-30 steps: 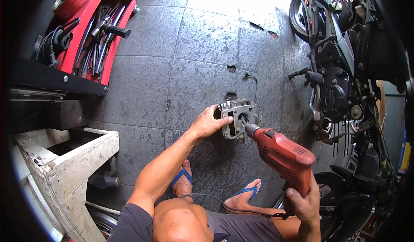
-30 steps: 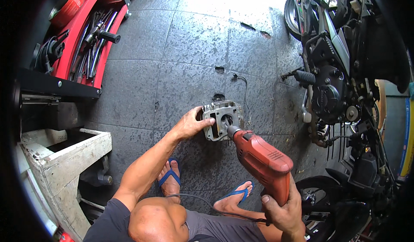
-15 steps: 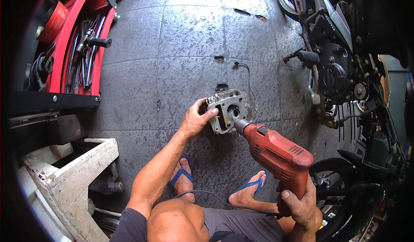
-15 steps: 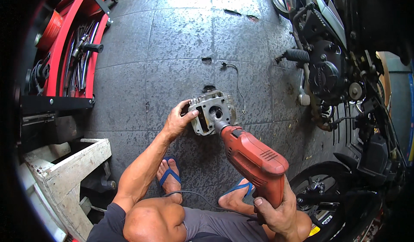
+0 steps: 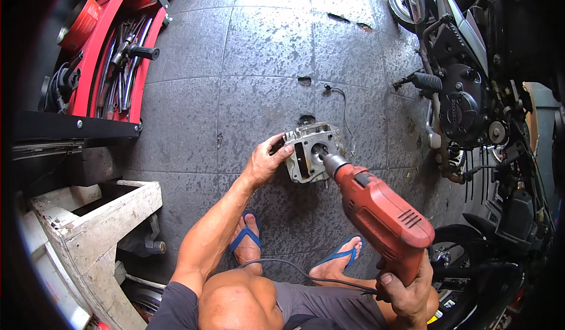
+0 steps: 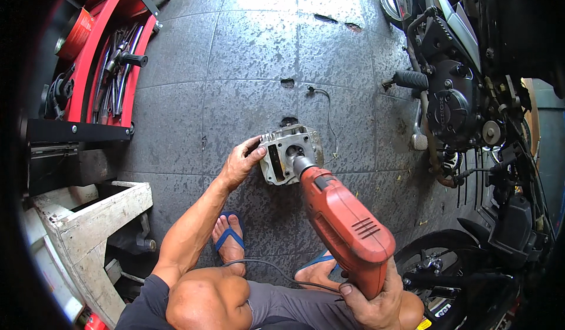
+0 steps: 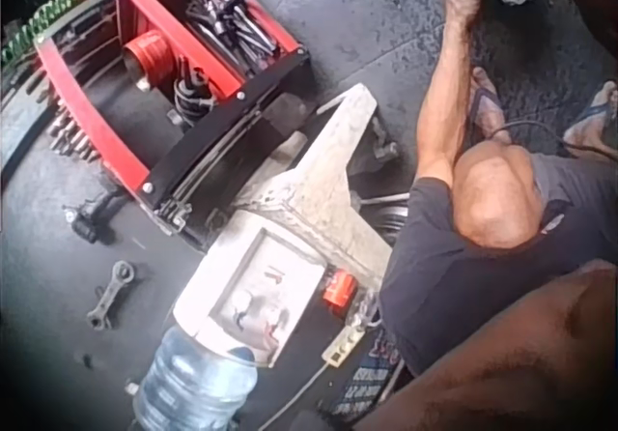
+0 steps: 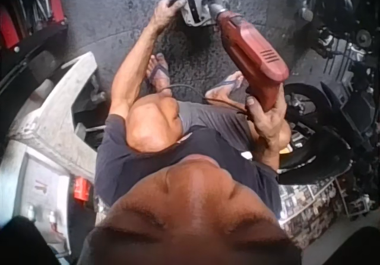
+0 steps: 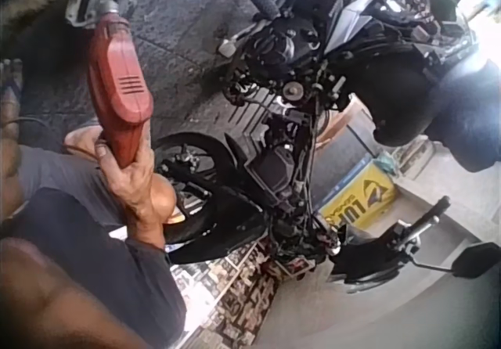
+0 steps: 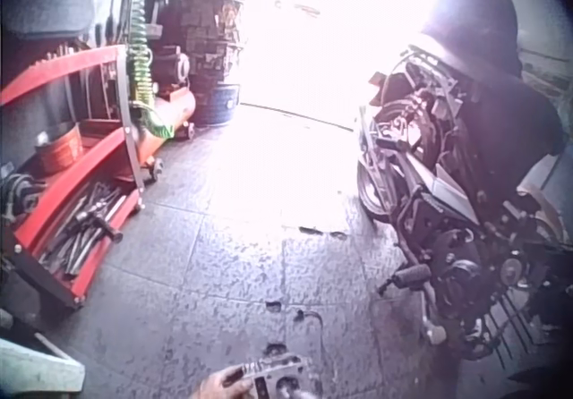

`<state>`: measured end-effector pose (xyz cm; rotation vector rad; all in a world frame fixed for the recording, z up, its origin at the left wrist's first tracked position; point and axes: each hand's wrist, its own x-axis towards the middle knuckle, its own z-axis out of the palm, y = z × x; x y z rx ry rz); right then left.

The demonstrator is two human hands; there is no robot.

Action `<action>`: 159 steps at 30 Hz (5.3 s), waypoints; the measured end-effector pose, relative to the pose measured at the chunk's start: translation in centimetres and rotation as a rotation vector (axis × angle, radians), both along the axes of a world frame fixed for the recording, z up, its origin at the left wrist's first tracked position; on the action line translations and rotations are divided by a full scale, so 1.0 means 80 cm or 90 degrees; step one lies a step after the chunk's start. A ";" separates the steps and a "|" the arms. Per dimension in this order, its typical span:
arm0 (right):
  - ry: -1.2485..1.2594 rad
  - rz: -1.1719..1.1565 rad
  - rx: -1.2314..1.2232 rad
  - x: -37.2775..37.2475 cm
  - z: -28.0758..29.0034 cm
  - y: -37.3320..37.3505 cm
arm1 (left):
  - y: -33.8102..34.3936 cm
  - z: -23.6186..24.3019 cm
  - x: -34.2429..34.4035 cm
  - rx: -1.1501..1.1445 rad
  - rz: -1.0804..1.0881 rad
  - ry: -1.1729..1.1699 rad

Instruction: The person plugs a power drill into an extension cord and uses it to drill into various parts of a motorcycle engine block on the floor.

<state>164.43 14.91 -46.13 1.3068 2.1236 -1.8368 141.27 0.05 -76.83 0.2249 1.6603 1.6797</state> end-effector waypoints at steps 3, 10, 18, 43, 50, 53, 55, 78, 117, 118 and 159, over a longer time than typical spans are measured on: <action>-0.002 0.009 0.024 0.003 0.000 0.009 | -0.004 -0.007 -0.002 0.001 0.005 0.012; -0.026 0.049 -0.019 0.011 -0.003 0.010 | 0.001 -0.003 -0.007 0.001 -0.020 0.006; -0.047 0.000 0.008 -0.008 0.004 -0.001 | 0.006 -0.013 -0.048 -0.064 0.044 0.086; -0.062 -0.013 -0.020 -0.002 -0.001 -0.008 | 0.126 0.077 -0.128 -0.131 -0.207 0.339; 0.020 -0.014 0.034 0.004 -0.009 -0.013 | 0.196 0.110 -0.129 -0.196 -0.550 0.424; -0.014 -0.012 0.027 0.000 -0.009 -0.012 | 0.183 0.096 -0.137 -0.098 -0.439 0.380; -0.053 -0.016 0.004 0.005 -0.014 -0.011 | 0.167 0.095 -0.149 -0.088 -0.420 0.316; -0.020 0.027 0.053 0.000 -0.030 -0.013 | 0.028 -0.003 -0.038 -0.187 -0.003 0.090; -0.024 -0.056 0.008 0.037 -0.012 -0.020 | 0.137 0.113 -0.123 -0.097 -0.288 0.372; -0.014 -0.056 0.020 0.040 -0.010 -0.020 | 0.148 0.109 -0.124 -0.112 -0.370 0.391; -0.029 0.102 0.050 0.007 -0.010 -0.022 | 0.057 0.059 -0.025 -0.139 0.022 0.198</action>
